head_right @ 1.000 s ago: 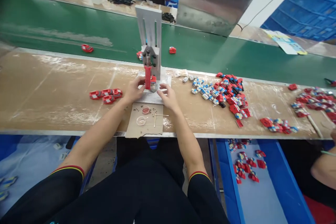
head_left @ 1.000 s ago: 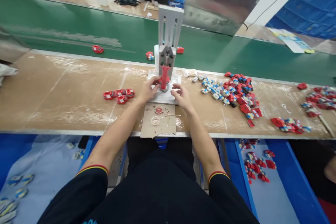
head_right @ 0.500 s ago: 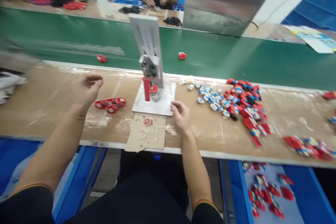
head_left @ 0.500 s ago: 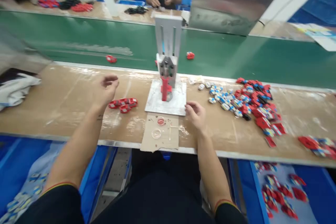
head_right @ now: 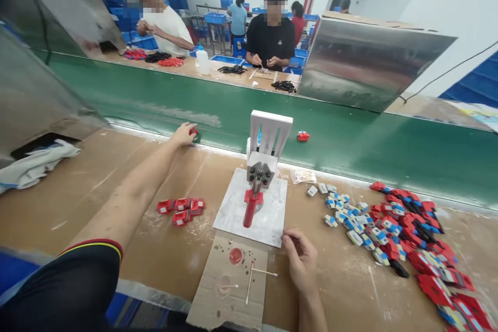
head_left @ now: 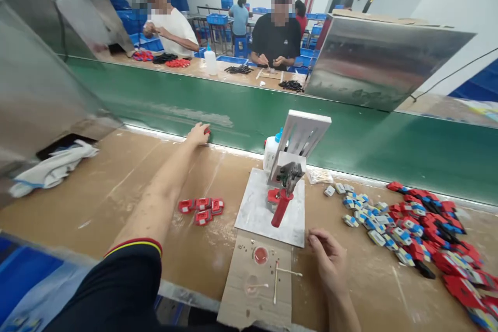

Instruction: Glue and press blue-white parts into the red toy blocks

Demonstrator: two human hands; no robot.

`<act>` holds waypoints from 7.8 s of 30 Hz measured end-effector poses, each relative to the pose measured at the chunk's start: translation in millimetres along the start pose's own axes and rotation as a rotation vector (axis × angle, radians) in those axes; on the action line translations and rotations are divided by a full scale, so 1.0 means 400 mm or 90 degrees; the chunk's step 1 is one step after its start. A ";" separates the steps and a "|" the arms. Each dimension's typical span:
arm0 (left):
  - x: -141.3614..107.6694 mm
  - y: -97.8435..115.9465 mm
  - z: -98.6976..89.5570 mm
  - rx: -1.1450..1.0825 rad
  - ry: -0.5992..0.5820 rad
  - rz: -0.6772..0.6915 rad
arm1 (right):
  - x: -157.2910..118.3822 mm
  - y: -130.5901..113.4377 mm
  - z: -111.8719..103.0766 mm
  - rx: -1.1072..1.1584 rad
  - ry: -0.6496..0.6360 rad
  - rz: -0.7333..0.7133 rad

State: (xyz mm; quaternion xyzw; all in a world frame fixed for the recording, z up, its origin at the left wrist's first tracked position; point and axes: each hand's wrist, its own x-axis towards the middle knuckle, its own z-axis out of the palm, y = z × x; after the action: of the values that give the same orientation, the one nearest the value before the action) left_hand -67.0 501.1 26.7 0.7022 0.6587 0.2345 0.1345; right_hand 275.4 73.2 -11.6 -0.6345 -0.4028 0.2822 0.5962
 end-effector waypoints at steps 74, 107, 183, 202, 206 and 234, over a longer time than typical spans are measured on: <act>-0.612 0.346 0.177 -0.572 -0.232 0.375 | 0.062 -0.143 0.177 -0.003 -0.157 -0.154; -1.024 0.018 -0.018 -0.404 -0.007 0.164 | -0.184 -0.119 0.067 -0.355 -0.332 -0.393; -1.090 0.148 -0.062 -0.557 -0.043 0.372 | -0.205 -0.259 0.101 -0.124 -0.297 -0.493; -1.103 0.101 -0.016 -0.735 -0.071 0.160 | -0.141 -0.152 0.128 -0.355 -0.376 -0.511; -1.111 0.099 -0.017 -0.721 -0.122 0.141 | -0.149 -0.185 0.123 -0.261 -0.316 -0.490; -1.101 0.128 -0.057 -0.627 -0.100 0.289 | -0.194 -0.243 0.159 -0.047 -0.314 -0.492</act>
State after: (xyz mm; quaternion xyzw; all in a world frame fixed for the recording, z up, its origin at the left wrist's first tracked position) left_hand -44.2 58.3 4.6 0.6960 0.2905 0.4855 0.4421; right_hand 165.0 37.8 66.2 -0.3721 -0.7496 0.1676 0.5211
